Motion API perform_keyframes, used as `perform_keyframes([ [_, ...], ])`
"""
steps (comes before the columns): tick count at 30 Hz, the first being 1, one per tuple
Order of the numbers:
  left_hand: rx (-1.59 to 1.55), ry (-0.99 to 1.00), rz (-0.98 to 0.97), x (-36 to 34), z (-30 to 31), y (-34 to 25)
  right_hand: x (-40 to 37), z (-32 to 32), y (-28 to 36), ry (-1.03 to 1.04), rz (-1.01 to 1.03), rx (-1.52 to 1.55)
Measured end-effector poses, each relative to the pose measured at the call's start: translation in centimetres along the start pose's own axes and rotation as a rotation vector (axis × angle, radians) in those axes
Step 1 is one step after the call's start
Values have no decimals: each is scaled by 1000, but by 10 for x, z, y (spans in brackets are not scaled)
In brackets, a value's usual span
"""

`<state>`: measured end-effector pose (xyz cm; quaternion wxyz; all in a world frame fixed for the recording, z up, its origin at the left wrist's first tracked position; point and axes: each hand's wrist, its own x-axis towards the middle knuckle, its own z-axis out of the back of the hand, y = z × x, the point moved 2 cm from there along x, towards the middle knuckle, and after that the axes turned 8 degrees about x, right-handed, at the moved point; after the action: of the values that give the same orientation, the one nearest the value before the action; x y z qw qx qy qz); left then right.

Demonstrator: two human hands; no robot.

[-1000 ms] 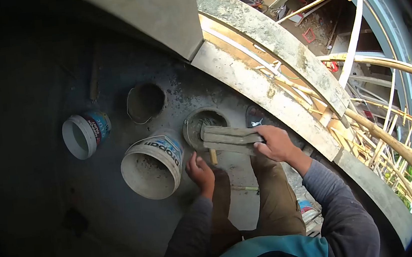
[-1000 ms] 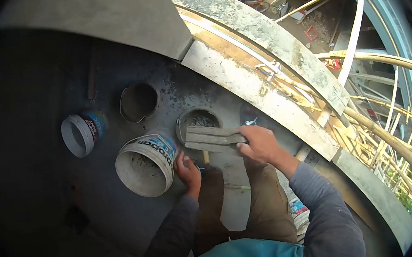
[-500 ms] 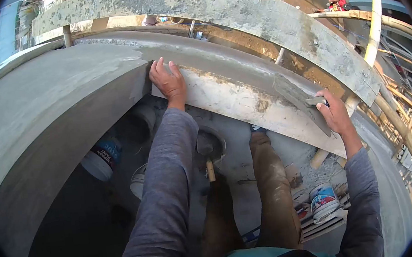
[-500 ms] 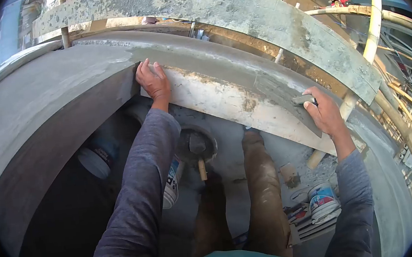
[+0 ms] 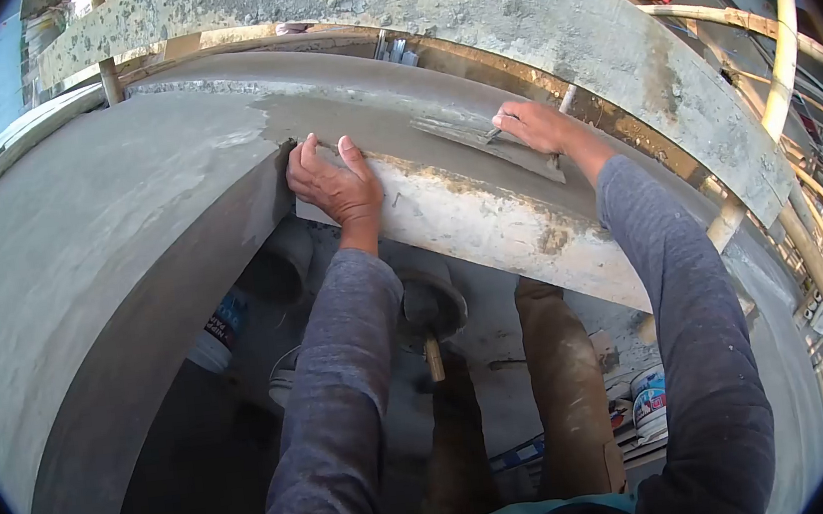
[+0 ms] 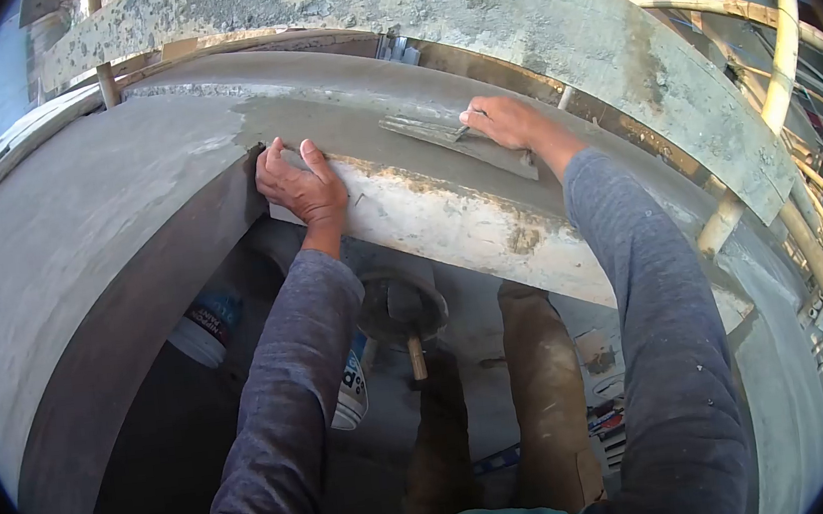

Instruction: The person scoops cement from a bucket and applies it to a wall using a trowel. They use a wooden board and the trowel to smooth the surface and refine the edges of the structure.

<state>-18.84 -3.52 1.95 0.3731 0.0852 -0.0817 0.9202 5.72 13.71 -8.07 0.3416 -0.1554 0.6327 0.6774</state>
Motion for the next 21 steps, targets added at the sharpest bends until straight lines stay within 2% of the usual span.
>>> perform_keyframes([
  [2, 11, -2, -27, 1, -1, 1, 45, -17, 12, 72, -27, 18],
  [6, 8, 18, -31, 0, -2, 2, 120, -49, 36, 64, 52, 17],
  [12, 17, 66, -12, -1, -3, 3, 168, -76, 73, 40, 41, -55],
  [15, 16, 67, -10, 0, -3, 5, 142, -61, 51, 94, -19, -118],
  [17, 18, 59, -11, 0, -4, 3, 108, -50, 12, 78, -5, -108],
  [21, 40, 69, -14, 1, -2, 1, 2, -14, -61, 97, -140, -158],
])
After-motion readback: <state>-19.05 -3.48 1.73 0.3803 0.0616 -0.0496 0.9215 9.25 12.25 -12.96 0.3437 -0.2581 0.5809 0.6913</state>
